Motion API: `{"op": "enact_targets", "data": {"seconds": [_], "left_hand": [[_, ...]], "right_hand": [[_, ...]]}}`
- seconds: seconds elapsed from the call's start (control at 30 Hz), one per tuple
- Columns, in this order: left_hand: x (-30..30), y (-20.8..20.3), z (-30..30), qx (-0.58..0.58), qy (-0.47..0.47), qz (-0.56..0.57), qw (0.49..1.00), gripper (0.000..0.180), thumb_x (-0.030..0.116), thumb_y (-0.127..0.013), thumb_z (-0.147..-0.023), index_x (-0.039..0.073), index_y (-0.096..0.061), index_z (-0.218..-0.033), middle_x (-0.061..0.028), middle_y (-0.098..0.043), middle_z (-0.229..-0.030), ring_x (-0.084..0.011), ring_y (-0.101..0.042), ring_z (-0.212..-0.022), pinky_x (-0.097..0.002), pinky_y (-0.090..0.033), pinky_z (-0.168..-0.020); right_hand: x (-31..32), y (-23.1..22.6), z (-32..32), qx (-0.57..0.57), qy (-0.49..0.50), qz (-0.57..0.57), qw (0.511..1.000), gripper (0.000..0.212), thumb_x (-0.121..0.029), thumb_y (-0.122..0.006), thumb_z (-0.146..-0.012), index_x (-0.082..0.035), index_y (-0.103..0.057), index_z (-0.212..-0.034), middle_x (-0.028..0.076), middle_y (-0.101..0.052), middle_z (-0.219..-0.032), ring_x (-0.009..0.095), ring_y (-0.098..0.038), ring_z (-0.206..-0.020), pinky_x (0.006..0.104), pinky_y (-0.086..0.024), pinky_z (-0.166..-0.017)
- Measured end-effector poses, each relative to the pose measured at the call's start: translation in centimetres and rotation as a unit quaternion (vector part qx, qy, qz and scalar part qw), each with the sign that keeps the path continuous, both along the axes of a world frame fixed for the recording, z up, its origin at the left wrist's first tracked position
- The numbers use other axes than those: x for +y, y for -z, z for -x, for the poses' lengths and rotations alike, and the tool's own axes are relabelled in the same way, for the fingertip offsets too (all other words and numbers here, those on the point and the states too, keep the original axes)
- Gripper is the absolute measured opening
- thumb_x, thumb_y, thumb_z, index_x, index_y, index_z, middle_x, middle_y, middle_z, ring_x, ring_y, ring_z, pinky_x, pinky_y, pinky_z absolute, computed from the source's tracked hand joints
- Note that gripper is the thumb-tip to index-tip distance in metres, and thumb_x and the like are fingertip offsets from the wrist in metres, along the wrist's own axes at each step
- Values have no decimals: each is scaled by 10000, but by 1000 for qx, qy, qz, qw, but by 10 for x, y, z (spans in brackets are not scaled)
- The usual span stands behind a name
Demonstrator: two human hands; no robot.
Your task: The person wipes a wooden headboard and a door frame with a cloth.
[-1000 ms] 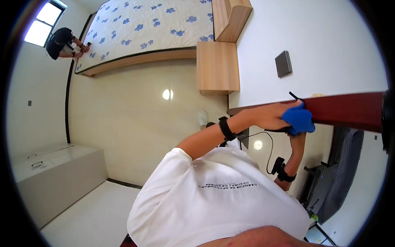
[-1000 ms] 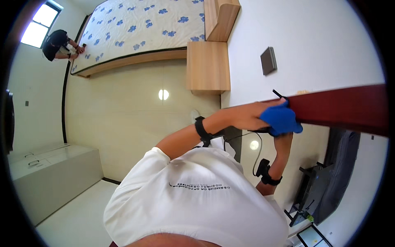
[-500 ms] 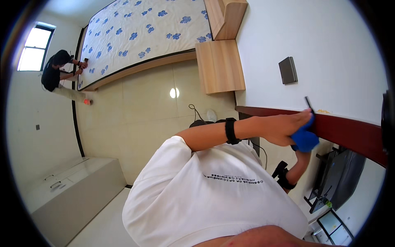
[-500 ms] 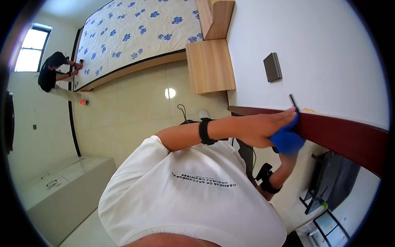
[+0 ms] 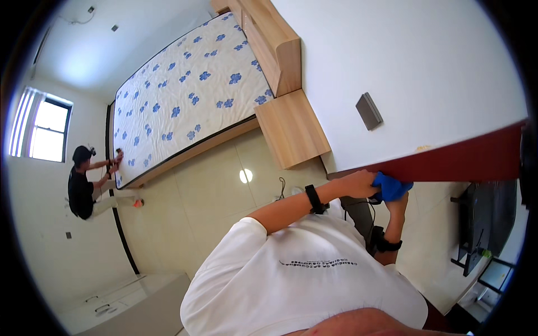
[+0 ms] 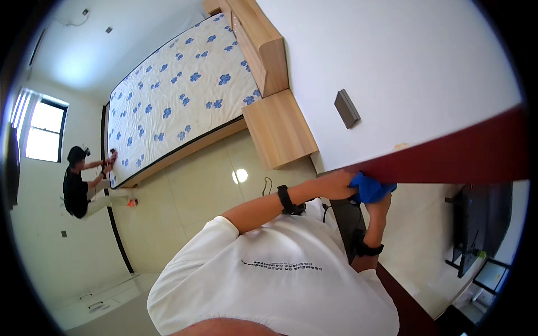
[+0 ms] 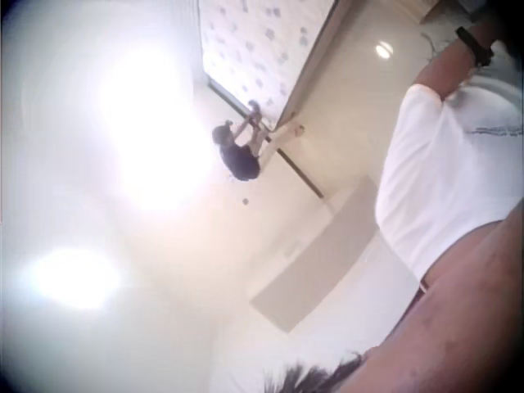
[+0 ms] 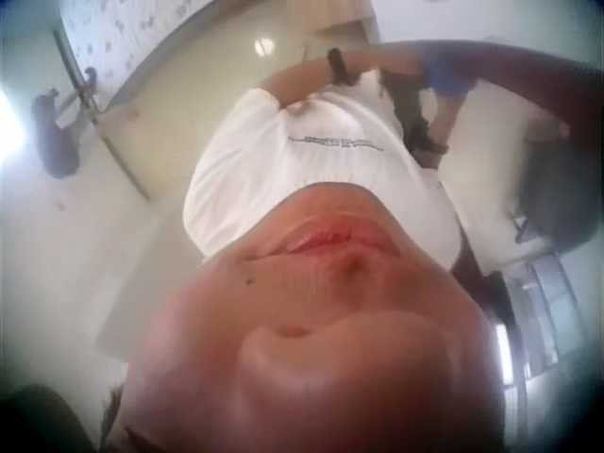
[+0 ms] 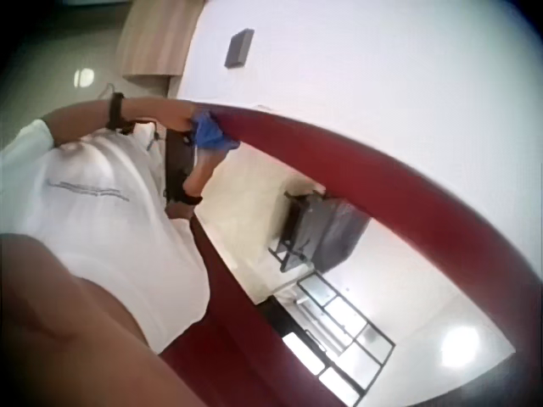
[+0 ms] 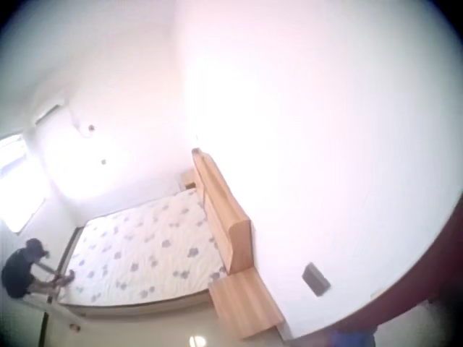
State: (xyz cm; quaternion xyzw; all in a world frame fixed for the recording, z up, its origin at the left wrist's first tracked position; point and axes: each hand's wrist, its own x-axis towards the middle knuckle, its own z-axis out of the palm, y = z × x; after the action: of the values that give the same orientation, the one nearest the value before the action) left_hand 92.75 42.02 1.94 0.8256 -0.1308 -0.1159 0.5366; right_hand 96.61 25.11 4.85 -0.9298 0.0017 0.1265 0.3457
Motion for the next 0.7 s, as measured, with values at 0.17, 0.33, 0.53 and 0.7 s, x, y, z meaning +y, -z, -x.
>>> {"op": "enact_targets", "data": {"seconds": [0.17,0.33,0.53,0.7], "left_hand": [[19,-87,-12,-39,25,4,999,230,181,-562,-857,28,-625,-1016,-228,-658,-919,-413,-625,-843,-442,-509,-776],[35,-145,-12,-137,-115,174,968,155,103,-584,-866,1,-606,-981,-157,-640,-775,-244,-665,-712,-340,-509,-676],[8,-119,2,-298,-194,90,930,505,134,-761,-772,21,-474,-1172,-178,-543,-1033,-314,-624,-928,-386,-527,-745],[-12,-81,30,-195,-204,29,959,573,206,-784,-747,7,-468,-1181,-187,-511,-1022,-383,-575,-1007,-439,-503,-839]], "right_hand": [[-25,-13,-1,-186,-14,-43,981,660,-373,-754,-749,33,-505,-1205,248,-659,-1035,397,-631,-1004,409,-485,-859],[-39,-95,-3,-254,-118,-62,958,476,-250,-715,-849,63,-540,-1162,178,-612,-1161,254,-610,-1045,388,-464,-902],[-71,-103,-21,-353,-74,-121,925,497,-248,-732,-859,63,-543,-1198,155,-617,-1141,193,-610,-997,356,-480,-881],[-58,-105,-7,-300,-125,-112,939,427,-287,-741,-840,62,-626,-1057,152,-678,-1051,224,-648,-978,357,-480,-889]]}}
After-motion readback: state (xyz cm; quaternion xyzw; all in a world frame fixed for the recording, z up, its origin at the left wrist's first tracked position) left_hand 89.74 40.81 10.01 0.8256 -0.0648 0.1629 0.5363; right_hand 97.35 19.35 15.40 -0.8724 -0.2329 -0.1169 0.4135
